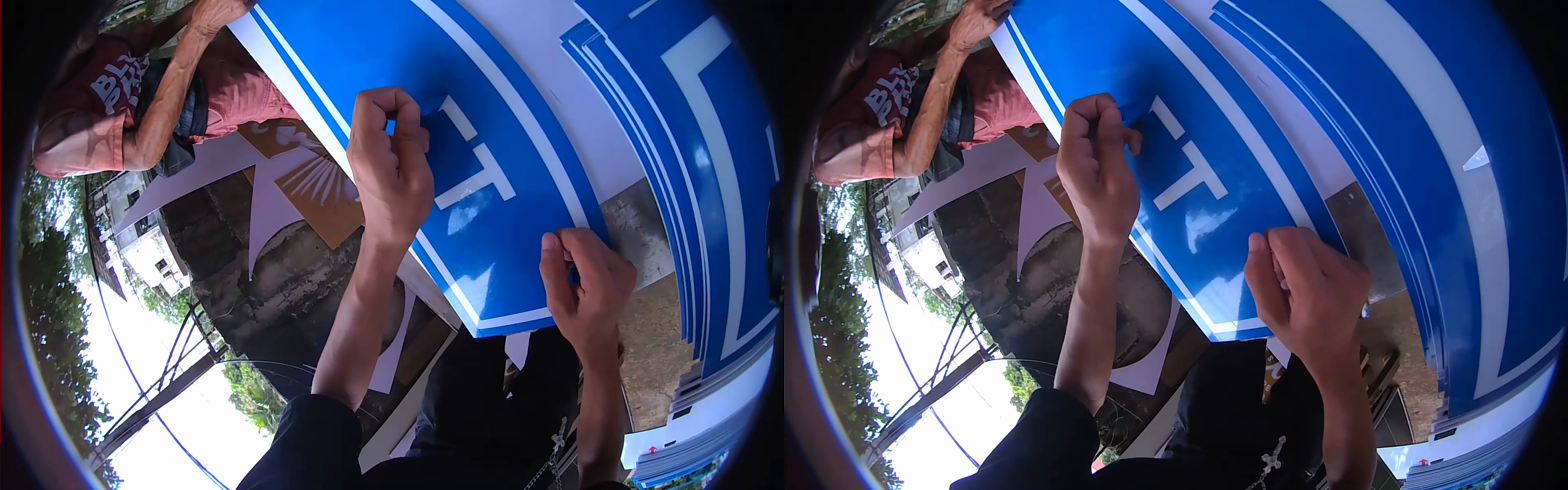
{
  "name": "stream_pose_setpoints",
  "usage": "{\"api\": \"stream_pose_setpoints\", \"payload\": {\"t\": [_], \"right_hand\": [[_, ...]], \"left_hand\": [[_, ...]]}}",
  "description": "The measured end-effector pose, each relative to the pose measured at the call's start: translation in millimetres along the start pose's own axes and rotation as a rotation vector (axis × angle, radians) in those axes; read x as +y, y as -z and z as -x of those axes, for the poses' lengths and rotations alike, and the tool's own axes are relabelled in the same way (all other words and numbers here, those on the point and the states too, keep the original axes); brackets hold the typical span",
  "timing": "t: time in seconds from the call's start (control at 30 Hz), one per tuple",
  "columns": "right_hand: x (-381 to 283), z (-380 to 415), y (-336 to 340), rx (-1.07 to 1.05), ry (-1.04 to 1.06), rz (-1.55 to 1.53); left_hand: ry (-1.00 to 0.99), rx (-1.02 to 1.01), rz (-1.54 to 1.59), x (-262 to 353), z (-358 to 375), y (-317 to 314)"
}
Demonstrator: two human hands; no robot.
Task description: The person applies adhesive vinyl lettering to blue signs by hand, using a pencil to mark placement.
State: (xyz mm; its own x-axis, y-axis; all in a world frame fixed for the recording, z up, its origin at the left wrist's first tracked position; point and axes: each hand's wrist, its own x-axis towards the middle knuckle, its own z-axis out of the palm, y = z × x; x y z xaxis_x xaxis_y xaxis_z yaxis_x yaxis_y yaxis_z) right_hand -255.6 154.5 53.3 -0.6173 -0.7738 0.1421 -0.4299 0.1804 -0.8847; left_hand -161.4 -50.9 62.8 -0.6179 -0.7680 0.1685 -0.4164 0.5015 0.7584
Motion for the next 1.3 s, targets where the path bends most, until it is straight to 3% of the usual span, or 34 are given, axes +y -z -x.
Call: {"api": "stream_pose_setpoints", "payload": {"t": [0.17, 0.43, 0.57, 0.67, 0.83, 0.97, 1.2, 1.3], "right_hand": [[2, 0, 0, 0.005, -0.001, -0.022], [-4, -8, 2, -0.062, -0.066, 0.033], [-14, -8, -5, -0.082, -0.121, -0.018], [-25, -11, -6, -0.18, -0.167, -0.064], [-36, -14, -21, -0.289, -0.203, -0.17], [-44, -21, -34, -0.299, -0.347, -0.401], [-61, -26, -71, -0.278, -0.73, -0.824], [-67, -32, -77, -0.217, -0.946, -1.098]], "left_hand": [[-0.061, 0.098, 0.272, 3, 13, -1], [-0.112, 0.072, 0.211, 1, 46, 19], [-0.066, 0.115, 0.232, -2, 50, 30], [0.062, 0.224, 0.424, -1, 38, 37], [0.142, 0.206, 0.547, -5, 19, 59], [0.049, 0.097, 0.52, -4, 26, 66], [-0.039, -0.07, 0.159, 13, 59, 76], [-0.077, -0.188, 0.23, 28, 69, 81]]}}
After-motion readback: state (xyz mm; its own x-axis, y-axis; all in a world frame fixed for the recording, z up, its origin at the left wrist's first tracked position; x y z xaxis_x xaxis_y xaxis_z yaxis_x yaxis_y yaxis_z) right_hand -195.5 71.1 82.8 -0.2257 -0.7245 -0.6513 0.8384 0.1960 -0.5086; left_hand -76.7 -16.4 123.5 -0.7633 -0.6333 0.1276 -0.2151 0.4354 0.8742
